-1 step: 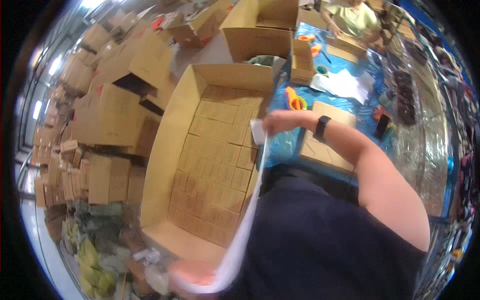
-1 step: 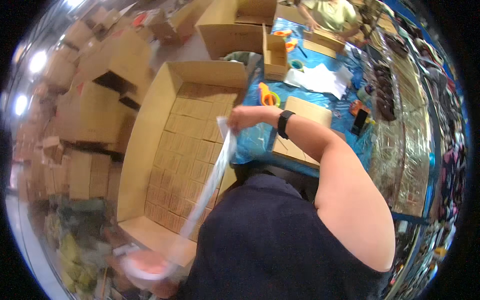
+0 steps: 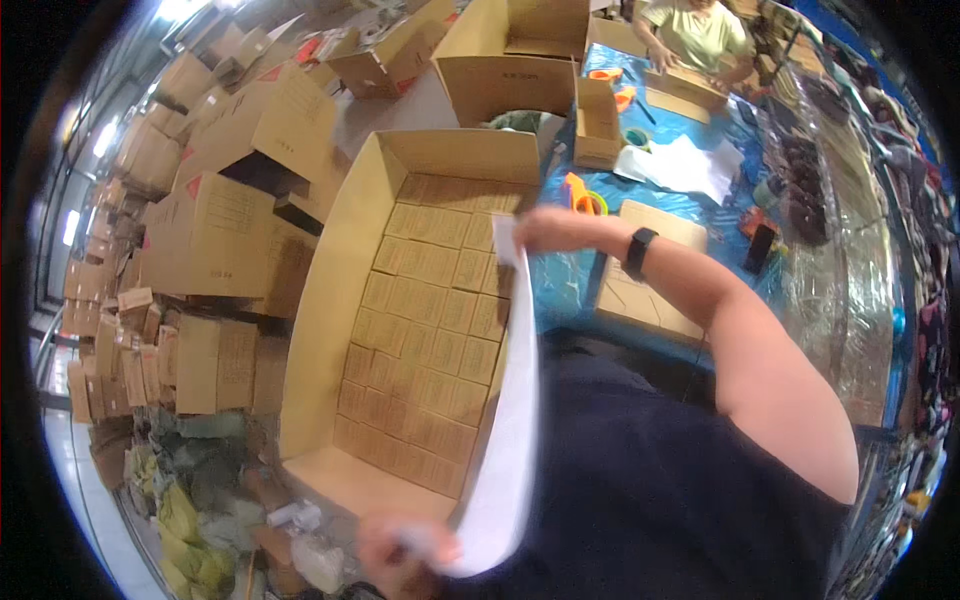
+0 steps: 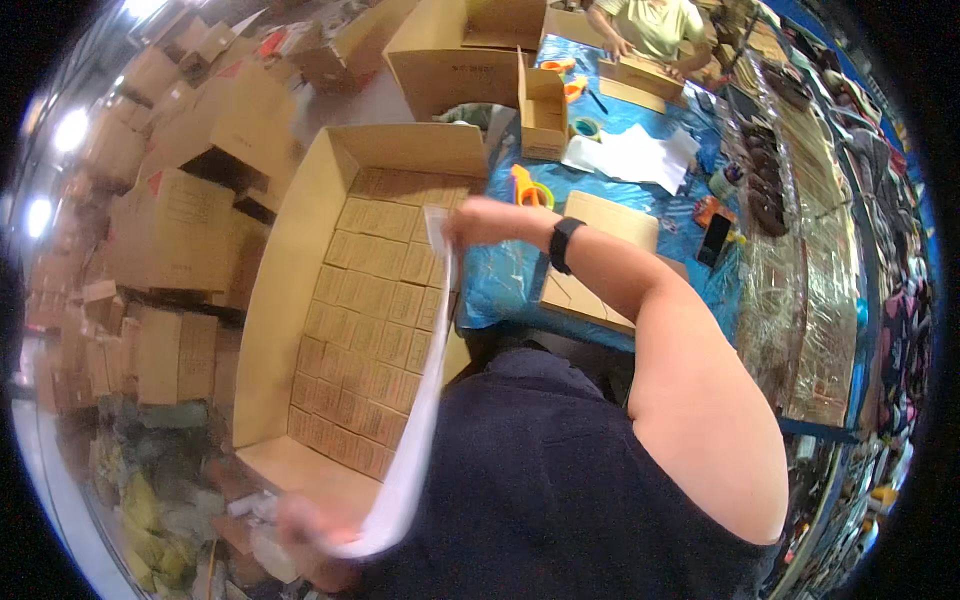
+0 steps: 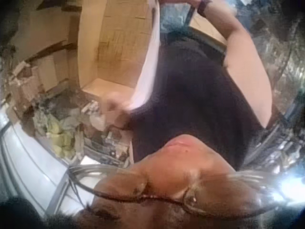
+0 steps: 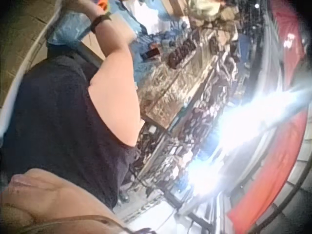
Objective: Marking an inventory sheet and sticking labels onto a series of cardboard boxes in a warehouse.
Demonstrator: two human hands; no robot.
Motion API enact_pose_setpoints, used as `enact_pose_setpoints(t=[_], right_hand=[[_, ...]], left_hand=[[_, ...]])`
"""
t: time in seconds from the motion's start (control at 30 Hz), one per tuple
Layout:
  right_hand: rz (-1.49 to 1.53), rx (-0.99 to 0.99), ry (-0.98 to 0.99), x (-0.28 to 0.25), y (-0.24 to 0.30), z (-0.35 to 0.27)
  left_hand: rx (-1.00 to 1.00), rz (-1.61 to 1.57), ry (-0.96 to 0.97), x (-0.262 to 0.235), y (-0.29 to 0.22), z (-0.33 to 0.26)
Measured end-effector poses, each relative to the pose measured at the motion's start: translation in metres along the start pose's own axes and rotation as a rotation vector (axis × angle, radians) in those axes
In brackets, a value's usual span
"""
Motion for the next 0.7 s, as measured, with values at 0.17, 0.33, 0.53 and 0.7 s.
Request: enact_pose_setpoints(t=[0.17,0.33,0.53,0.7], right_hand=[[-0.251,-0.103,-1.106,-0.225,0.083,-0.023],[-0.571,-0.838,-1.020,-0.199,0.254,-0.070],[-0.278,-0.897,-0.352,-0.073,0.255,-0.095],[-0.194,-0.812,-0.306,-0.060,0.235,-0.103]], left_hand=[[-0.873,-0.130,0.517,0.158,0.115,0.069],[-0.650,-0.467,0.396,0.145,0.140,0.171],[-0.316,-0.637,0.192,0.120,0.017,0.251],[0.190,-0.526,0.182,0.087,-0.082,0.233]])
Point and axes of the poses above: each hand's wrist, its own z-axis towards the middle knuckle, its own x-axis out of the palm, y = z × x, the point moved 10 cm from there along z, towards the middle knuckle, and after that the axes turned 13 degrees about -z, right-handed, at the moved point
